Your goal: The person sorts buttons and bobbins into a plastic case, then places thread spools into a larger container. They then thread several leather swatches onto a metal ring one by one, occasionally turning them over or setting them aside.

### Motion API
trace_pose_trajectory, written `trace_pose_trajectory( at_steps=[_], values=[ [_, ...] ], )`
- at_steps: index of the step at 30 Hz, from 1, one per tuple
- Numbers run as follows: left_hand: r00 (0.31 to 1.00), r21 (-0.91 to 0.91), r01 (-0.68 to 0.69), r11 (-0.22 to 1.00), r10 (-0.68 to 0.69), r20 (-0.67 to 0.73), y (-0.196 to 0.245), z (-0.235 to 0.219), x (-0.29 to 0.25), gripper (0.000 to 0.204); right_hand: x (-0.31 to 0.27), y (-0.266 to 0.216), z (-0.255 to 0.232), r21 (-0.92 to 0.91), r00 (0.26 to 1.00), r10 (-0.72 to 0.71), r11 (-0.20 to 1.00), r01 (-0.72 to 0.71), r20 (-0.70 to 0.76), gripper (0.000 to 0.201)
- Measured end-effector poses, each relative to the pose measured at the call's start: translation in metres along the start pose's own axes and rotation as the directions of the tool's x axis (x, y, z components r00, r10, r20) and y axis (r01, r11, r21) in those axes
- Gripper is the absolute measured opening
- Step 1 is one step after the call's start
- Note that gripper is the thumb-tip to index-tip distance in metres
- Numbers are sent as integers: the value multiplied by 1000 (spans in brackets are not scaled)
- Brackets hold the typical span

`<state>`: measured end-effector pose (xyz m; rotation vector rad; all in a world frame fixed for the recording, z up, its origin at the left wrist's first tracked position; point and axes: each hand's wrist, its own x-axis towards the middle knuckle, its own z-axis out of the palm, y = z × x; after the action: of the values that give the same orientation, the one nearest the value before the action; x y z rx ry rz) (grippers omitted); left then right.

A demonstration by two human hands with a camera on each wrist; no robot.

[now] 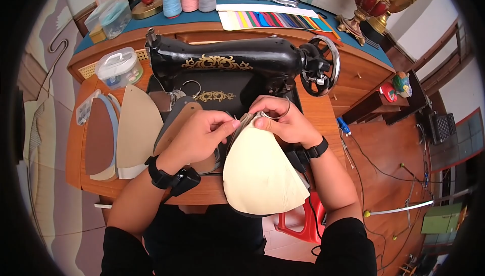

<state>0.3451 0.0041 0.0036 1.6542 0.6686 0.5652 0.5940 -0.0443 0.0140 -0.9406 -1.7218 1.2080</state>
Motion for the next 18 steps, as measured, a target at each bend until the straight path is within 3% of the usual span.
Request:
trace_pose_trajectory(
  at_steps=[12,18],
  values=[
    [999,59,35,998,-34,-20,6,-1,-1,23,0,4,-1,45,1000,17,999,-17,-1,23],
    [997,18,-41,999,42,-67,7,0,-3,15,0,2,0,75,1000,29,997,-30,12,24]
  ],
)
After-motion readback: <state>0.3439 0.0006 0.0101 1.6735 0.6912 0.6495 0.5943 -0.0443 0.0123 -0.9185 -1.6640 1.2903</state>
